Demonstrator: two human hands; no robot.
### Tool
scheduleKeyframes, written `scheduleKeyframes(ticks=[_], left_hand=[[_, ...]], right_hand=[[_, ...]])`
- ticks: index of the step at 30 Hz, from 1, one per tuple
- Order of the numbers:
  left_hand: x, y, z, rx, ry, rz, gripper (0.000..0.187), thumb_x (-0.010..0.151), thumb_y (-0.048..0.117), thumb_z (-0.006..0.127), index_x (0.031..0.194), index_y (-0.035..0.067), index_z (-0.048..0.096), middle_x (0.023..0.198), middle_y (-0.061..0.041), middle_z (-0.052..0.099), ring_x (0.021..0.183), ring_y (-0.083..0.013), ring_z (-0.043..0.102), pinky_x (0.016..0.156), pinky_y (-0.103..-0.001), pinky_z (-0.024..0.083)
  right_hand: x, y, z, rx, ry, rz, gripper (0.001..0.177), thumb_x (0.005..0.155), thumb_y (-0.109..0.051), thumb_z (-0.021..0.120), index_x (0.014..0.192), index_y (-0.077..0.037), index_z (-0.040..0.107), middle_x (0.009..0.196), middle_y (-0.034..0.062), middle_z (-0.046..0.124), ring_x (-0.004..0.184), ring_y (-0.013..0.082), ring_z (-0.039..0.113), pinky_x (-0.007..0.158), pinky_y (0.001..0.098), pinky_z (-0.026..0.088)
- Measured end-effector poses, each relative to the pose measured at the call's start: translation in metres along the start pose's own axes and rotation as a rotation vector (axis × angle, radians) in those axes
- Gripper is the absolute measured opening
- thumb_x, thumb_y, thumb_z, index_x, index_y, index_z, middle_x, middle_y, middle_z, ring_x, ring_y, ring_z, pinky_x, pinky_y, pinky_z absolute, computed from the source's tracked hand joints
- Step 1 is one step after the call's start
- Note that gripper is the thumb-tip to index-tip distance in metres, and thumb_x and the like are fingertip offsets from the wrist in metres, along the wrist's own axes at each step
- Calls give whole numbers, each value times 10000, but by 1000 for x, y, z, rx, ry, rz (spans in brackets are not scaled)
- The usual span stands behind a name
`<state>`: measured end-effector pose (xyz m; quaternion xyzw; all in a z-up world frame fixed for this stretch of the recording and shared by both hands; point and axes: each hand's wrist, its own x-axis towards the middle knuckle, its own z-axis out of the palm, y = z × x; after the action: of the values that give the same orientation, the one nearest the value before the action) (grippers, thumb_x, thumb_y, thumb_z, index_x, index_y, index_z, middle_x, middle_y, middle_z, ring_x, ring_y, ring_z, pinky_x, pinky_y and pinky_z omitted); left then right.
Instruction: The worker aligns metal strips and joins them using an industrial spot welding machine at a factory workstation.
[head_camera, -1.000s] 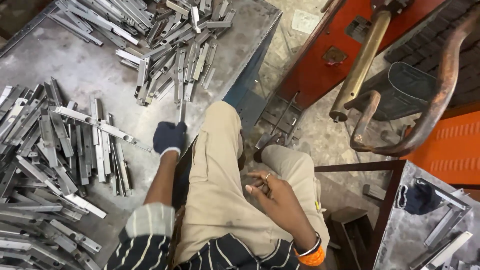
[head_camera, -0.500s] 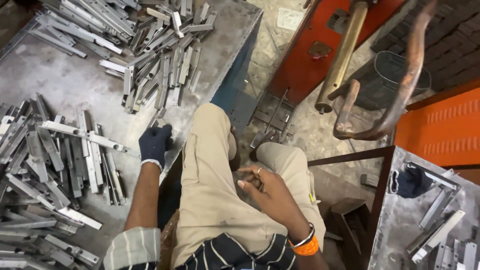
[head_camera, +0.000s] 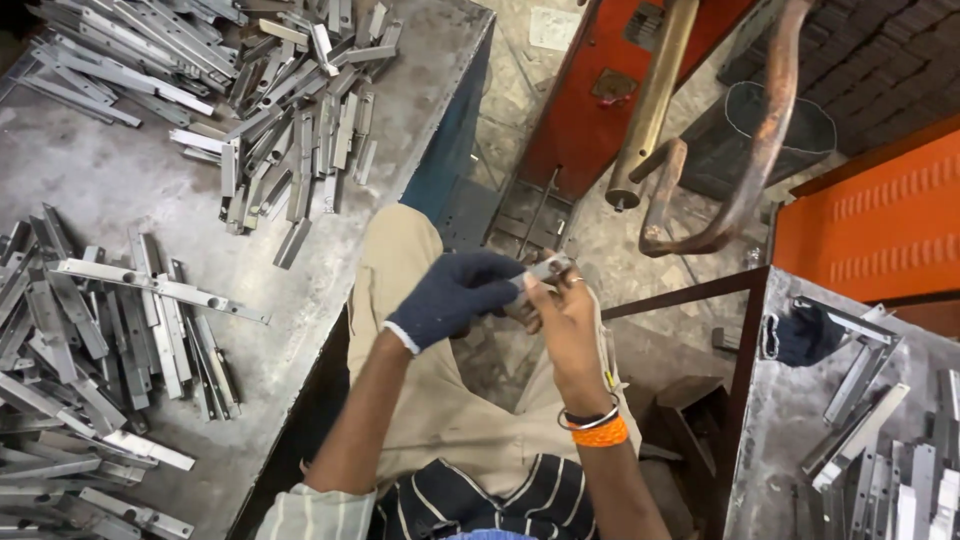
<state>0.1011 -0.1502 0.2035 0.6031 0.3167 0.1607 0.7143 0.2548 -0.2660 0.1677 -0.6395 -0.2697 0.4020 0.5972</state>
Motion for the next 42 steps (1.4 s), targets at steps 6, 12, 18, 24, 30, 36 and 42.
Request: scheduleKeyframes(ticks=[6, 12, 18, 24, 30, 36, 42], left_hand=[[36, -48, 17, 12, -54, 164, 236, 943, 189, 707, 1110, 29, 758, 972, -28, 717, 772, -80, 671, 657, -265, 576], [49, -69, 67, -314, 27, 99, 281, 991, 223, 703, 1203, 42, 672, 1013, -17, 705, 847, -69, 638, 714, -257, 547], [35, -86, 121, -884, -229, -231, 287, 1021, 301, 620, 1197, 80, 666, 1037, -27, 709, 900, -139, 697, 765, -293, 569], [36, -107, 153, -926, -195, -241, 239, 1012, 273, 628, 1143, 77, 668, 1030, -52, 718, 916, -182, 703, 812, -363, 592], [21, -75, 159, -696, -98, -351, 254, 951, 160, 638, 1161, 27, 690, 1040, -111, 748, 917, -227, 747, 795, -375, 602], [17, -56, 156, -548, -182, -256, 344, 927, 122, 624, 1253, 19, 657, 989, -166, 748, 882, -265, 746, 753, -365, 602], [24, -81, 153, -579, -124, -259, 279, 985, 154, 631, 1165, -57, 601, 861, -113, 697, 736, -236, 703, 643, -385, 596]], right_hand=[[-9, -2, -36, 153, 85, -99, 295, 893, -21, 731, 1150, 7, 590, 928, 91, 685, 740, 149, 679, 594, 270, 528], [-27, 3, -56, 73, 132, -293, 140, 891, 69, 711, 974, 15, 612, 1017, 87, 673, 930, 165, 703, 777, 277, 581], [-53, -4, -74, -575, 163, -584, 217, 804, 151, 663, 957, -4, 665, 1108, 112, 720, 1073, 215, 698, 906, 335, 548], [-89, -9, -115, -262, 151, -368, 248, 888, 140, 589, 1092, 18, 657, 1222, 118, 736, 1107, 178, 679, 924, 307, 542], [-104, 44, -203, -364, 476, -216, 136, 933, 53, 639, 1045, -4, 693, 1046, 99, 764, 954, 142, 715, 846, 287, 570], [-132, 134, -373, -788, 1201, -73, 158, 880, -38, 648, 959, -71, 781, 892, 96, 772, 818, 201, 751, 744, 334, 572], [-120, 129, -412, -1124, 1290, 227, 308, 813, -365, 845, 890, -71, 798, 860, 158, 757, 803, 375, 712, 720, 491, 543]])
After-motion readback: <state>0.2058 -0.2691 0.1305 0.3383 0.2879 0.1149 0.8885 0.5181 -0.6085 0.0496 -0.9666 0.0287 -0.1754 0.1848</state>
